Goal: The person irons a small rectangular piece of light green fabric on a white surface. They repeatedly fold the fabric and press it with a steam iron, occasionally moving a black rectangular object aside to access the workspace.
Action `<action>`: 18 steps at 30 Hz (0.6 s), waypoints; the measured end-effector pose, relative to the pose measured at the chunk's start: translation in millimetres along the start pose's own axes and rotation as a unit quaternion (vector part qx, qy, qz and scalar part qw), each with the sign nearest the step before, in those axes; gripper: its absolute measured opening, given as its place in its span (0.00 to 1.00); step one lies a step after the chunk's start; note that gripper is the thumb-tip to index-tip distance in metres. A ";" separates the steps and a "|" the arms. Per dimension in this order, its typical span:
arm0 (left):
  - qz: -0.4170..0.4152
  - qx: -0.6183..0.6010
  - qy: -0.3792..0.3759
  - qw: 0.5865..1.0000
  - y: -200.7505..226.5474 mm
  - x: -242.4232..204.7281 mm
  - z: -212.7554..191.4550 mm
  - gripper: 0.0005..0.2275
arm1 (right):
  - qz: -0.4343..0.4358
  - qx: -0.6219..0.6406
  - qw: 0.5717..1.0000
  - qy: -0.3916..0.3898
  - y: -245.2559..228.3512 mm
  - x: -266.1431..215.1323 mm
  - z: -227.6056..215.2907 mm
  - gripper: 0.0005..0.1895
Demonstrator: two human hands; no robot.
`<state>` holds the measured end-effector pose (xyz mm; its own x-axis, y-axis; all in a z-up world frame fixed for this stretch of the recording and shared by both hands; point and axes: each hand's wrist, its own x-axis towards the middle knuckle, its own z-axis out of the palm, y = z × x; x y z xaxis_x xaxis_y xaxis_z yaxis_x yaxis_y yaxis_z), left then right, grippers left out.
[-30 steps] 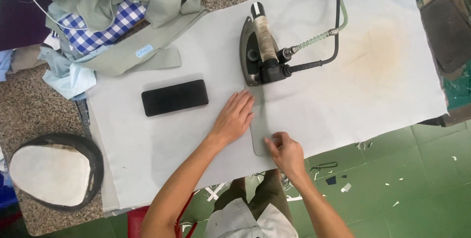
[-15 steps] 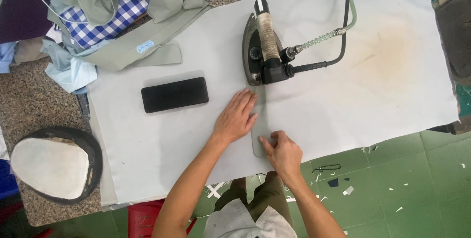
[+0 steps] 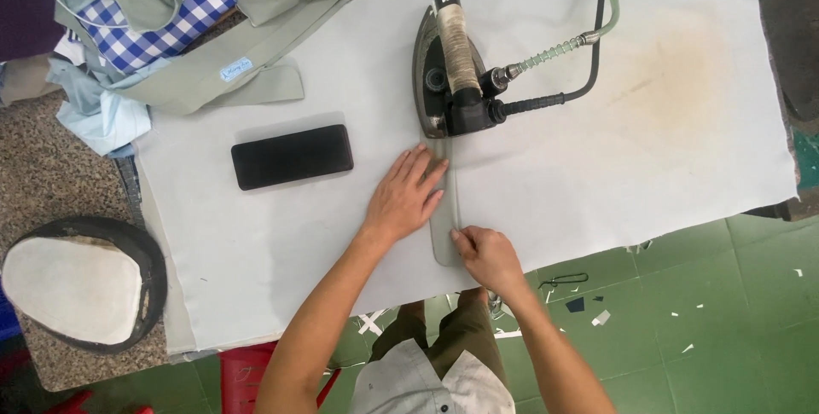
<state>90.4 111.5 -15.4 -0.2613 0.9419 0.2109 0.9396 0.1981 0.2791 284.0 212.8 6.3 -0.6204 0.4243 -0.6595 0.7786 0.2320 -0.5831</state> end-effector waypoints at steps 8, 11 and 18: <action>-0.021 -0.033 0.005 0.999 12.5 2.3 -8.6 0.22 | -0.309 -0.099 0.823 0.467 -88.1 -25.5 -68.9 0.08; -0.028 -0.032 0.019 0.999 17.9 3.9 -10.5 0.23 | -0.400 -0.209 0.729 0.515 -150.1 12.6 -107.2 0.15; -0.019 -0.026 0.025 0.999 19.5 11.5 -33.3 0.20 | -0.132 -0.307 0.923 0.189 -214.4 124.2 -125.2 0.46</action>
<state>98.4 117.2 23.7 -0.3086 0.9192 0.2446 0.9164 0.2184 0.3353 51.9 325.3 108.7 -0.8094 0.5304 -0.2521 0.5836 0.7744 -0.2442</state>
